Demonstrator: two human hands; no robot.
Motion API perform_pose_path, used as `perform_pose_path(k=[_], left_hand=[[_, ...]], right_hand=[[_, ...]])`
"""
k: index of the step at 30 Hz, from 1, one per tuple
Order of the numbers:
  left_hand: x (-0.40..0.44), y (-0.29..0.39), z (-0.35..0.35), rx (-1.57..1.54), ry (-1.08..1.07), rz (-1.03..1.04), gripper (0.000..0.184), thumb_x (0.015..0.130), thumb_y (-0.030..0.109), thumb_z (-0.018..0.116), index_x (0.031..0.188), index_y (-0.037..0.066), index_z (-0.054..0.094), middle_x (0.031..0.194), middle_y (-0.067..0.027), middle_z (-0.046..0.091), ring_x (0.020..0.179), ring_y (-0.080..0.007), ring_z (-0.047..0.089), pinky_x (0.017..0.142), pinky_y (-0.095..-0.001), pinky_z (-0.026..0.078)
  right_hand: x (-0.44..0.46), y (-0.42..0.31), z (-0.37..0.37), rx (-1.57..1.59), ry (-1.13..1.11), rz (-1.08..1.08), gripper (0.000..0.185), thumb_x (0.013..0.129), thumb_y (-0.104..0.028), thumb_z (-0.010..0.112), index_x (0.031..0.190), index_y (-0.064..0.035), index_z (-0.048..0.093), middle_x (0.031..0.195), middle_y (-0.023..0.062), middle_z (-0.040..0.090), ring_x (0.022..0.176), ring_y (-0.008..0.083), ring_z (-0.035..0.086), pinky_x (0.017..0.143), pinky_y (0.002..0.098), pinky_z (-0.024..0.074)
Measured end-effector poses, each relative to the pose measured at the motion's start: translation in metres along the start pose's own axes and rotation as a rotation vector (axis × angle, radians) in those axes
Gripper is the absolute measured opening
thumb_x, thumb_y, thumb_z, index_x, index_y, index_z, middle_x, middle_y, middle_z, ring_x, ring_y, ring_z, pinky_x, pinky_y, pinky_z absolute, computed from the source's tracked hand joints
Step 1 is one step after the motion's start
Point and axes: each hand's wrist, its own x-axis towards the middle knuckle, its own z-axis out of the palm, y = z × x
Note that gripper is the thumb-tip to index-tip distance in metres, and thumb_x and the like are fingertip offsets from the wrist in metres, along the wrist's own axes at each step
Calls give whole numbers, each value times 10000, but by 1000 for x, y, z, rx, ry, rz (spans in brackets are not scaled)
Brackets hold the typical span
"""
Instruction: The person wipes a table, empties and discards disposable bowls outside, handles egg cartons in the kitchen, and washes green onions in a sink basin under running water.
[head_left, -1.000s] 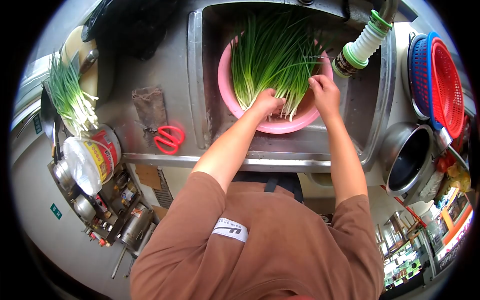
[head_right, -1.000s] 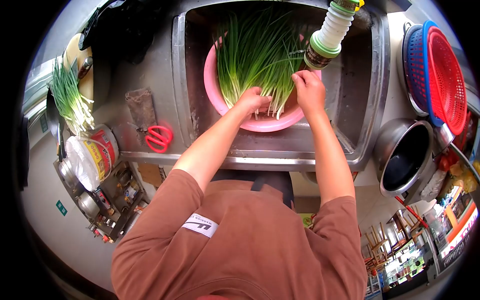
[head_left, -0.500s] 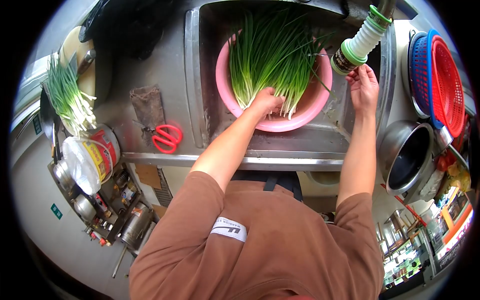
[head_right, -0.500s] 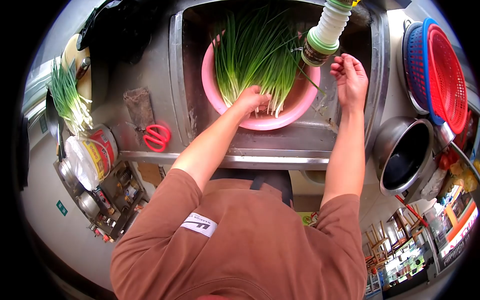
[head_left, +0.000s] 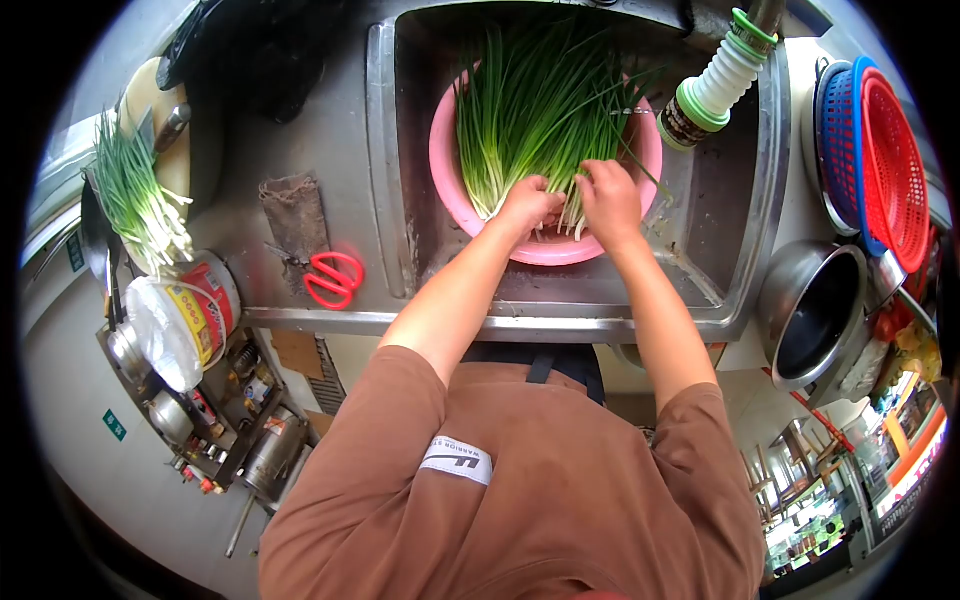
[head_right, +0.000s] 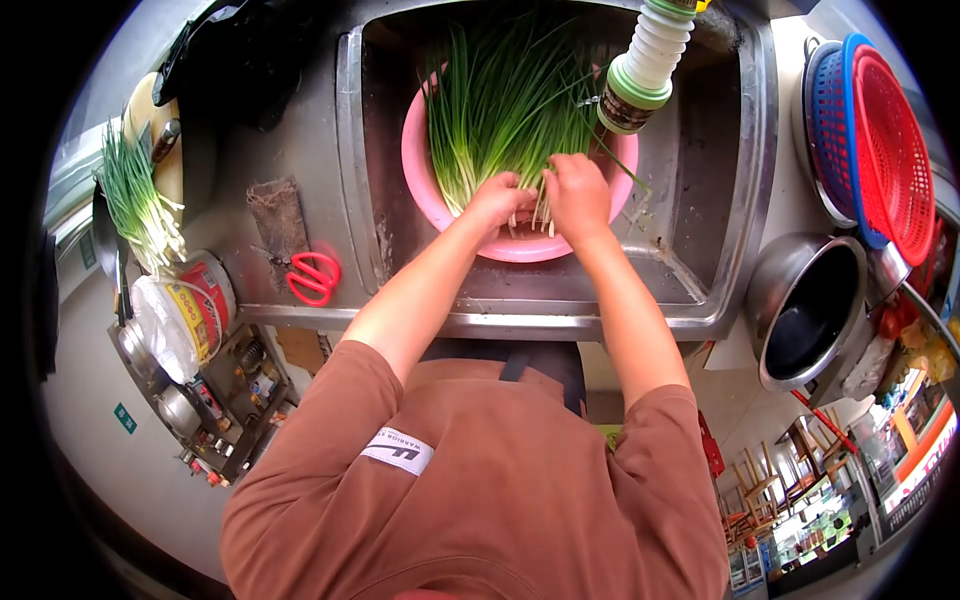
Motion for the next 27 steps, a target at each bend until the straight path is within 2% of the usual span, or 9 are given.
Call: perform_pose_path(k=[2,4,6,11,13,16,23,25,27], left_hand=[[0,-1,1,-78,2,-1,217,851,84,629,1031,-20,568,865,-101,649,737,-180,634,646,-301,510],[2,-1,1,-63,19,-6,189,874,39,597,1045,-14,539,925,-115,642,794,-192,641,698,-313,538],[0,3,2,-82,10,-12,221,856,30,611,1057,-21,536,912,-113,643,796,-192,642,695,-307,538],[3,-1,13,-67,64,50,311,790,16,654,1074,-41,541,889,-115,649,794,-188,647,675,-295,536],[5,-2,16,-88,34,71,426,712,23,698,1098,-65,542,905,-145,656,779,-204,652,664,-338,530],[9,-4,25,5,97,104,347,753,18,670,1071,-64,558,890,-132,648,748,-188,645,618,-298,524],[15,-9,38,20,222,140,364,741,26,670,1074,-67,554,868,-141,645,717,-204,637,609,-315,507],[28,-20,35,-35,209,89,421,680,24,713,1068,-59,573,904,-157,661,807,-234,648,686,-339,509],[21,-15,35,-20,216,105,416,680,20,710,1064,-59,572,902,-157,662,801,-235,648,687,-338,510]], right_hand=[[1,-4,17,0,-66,208,231,786,-94,658,1006,-50,602,952,141,606,915,349,590,783,433,481],[2,4,27,-34,-66,260,256,787,-95,657,1031,-59,592,977,146,601,915,353,591,785,436,482],[0,9,30,-13,-75,373,269,793,-77,642,1057,-81,591,1006,148,590,896,349,600,777,435,489],[-3,16,26,55,-94,385,278,795,-66,630,1070,-89,595,1002,140,587,881,336,605,769,428,494],[-2,16,26,58,-99,393,280,795,-68,629,1073,-89,597,1002,138,586,884,332,605,770,425,494],[-2,18,32,40,-83,398,287,793,-84,637,1077,-90,592,1006,136,584,896,329,601,772,427,491],[0,16,36,-41,-73,446,273,790,-107,644,1055,-82,580,1019,144,581,927,360,594,780,453,487],[2,17,38,-63,-73,442,256,792,-113,644,1038,-81,582,1020,146,584,927,368,593,779,459,487],[4,15,38,-129,-74,454,183,806,-142,634,971,-70,598,972,152,601,892,370,602,767,466,487]])
